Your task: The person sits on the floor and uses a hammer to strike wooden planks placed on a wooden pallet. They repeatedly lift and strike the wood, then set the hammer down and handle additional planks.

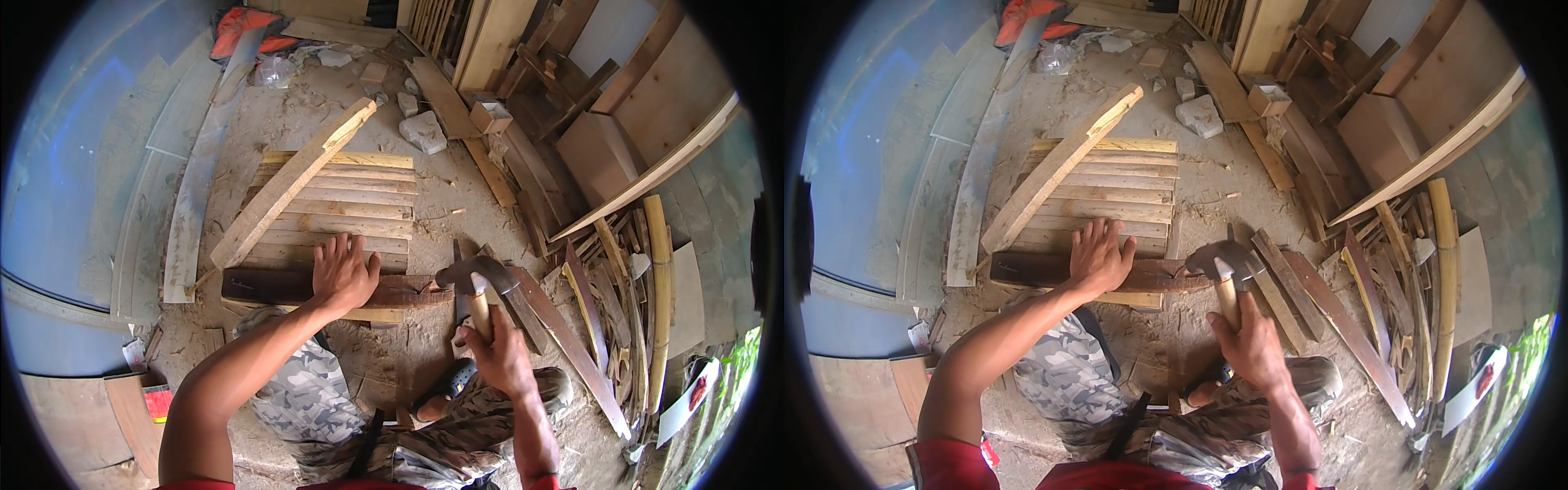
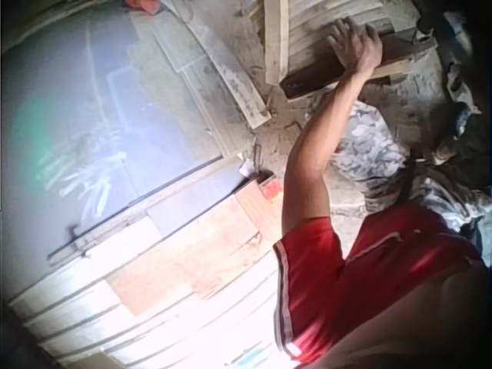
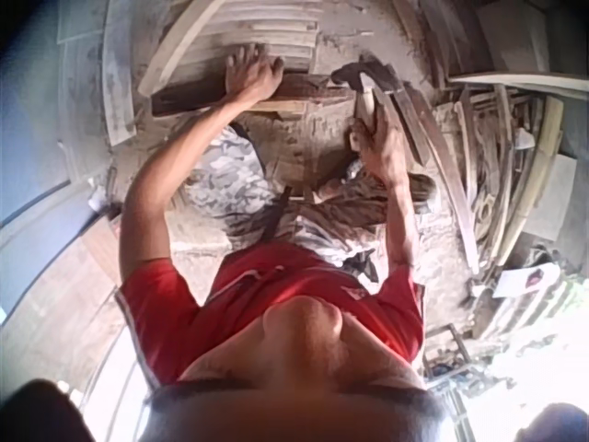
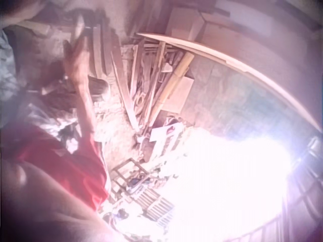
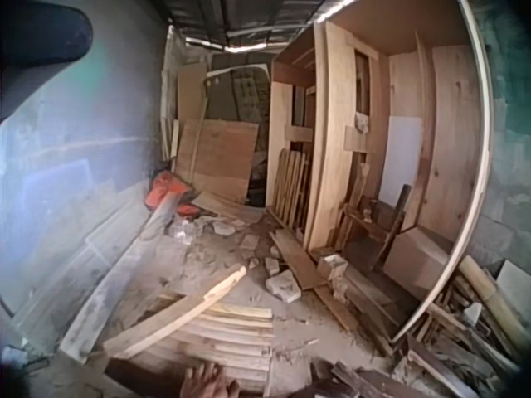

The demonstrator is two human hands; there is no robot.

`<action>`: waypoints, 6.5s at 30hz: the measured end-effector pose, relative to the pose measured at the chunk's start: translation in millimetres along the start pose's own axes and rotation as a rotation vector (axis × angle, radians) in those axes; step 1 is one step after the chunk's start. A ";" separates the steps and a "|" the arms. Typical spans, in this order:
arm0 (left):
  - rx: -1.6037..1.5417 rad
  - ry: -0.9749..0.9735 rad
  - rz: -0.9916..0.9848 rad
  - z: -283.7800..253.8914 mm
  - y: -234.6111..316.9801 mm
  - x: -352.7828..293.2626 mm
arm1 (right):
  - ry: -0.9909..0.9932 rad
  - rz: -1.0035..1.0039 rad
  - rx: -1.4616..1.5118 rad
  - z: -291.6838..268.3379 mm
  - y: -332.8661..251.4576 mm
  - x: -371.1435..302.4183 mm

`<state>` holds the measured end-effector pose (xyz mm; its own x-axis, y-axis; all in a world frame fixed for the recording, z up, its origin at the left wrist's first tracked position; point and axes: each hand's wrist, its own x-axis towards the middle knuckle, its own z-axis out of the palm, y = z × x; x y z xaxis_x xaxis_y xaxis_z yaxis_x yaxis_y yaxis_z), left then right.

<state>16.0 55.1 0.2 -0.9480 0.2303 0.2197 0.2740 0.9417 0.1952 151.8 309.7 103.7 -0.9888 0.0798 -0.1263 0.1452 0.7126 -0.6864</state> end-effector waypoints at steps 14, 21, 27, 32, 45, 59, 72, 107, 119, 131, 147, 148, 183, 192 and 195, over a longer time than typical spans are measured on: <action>0.024 0.054 -0.042 4.4 -2.4 -4.0 | -0.201 0.002 -0.084 -42.3 -22.3 26.3; 0.009 0.022 -0.060 7.9 -3.1 -1.9 | -0.195 -0.065 -0.221 -21.9 -14.2 27.7; -0.005 -0.001 -0.079 4.0 -5.4 -3.3 | 0.116 0.026 0.453 -42.0 -49.7 32.5; 0.006 0.023 -0.094 8.7 0.9 -6.2 | -0.193 0.059 0.011 -29.7 -16.2 35.0; 0.017 -0.007 -0.139 1.5 -1.3 -2.9 | 0.025 0.004 0.046 -37.0 -33.7 32.8; 0.022 0.013 -0.146 2.8 -2.7 -7.2 | 0.051 0.108 0.288 -58.1 -51.8 28.5; 0.060 -0.030 -0.175 2.5 -4.3 -6.5 | 0.163 0.094 0.380 -67.8 -67.5 24.4; 0.029 0.008 -0.213 4.6 0.7 -2.1 | 0.036 0.008 -0.101 -52.2 -78.6 11.8; 0.028 -0.019 -0.195 6.7 3.3 -1.2 | -0.286 0.275 0.409 -43.5 21.8 40.6; 0.045 -0.073 -0.250 -0.1 2.1 -8.2 | -0.539 0.262 0.266 -49.9 26.8 73.1; 0.051 0.106 -0.242 5.3 5.4 -5.5 | 0.068 0.224 0.616 -39.3 44.5 51.2; 0.023 0.093 -0.245 4.4 5.4 -8.0 | 0.012 0.272 0.595 -36.4 43.1 39.5; 0.195 0.101 0.530 -11.8 -20.5 -25.1 | 0.453 -0.139 0.309 78.6 48.8 -42.7; 0.153 0.005 0.530 -14.8 -26.6 -21.7 | 0.330 0.041 0.286 28.1 13.3 -53.4; 0.174 -0.027 0.526 -16.4 -22.9 -15.6 | 0.461 -0.027 0.370 66.2 35.1 -46.7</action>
<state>27.2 25.9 8.0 -0.6949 0.6847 0.2199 0.6830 0.7240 -0.0960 205.4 284.8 38.1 -0.8934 0.4190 0.1623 0.0404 0.4346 -0.8997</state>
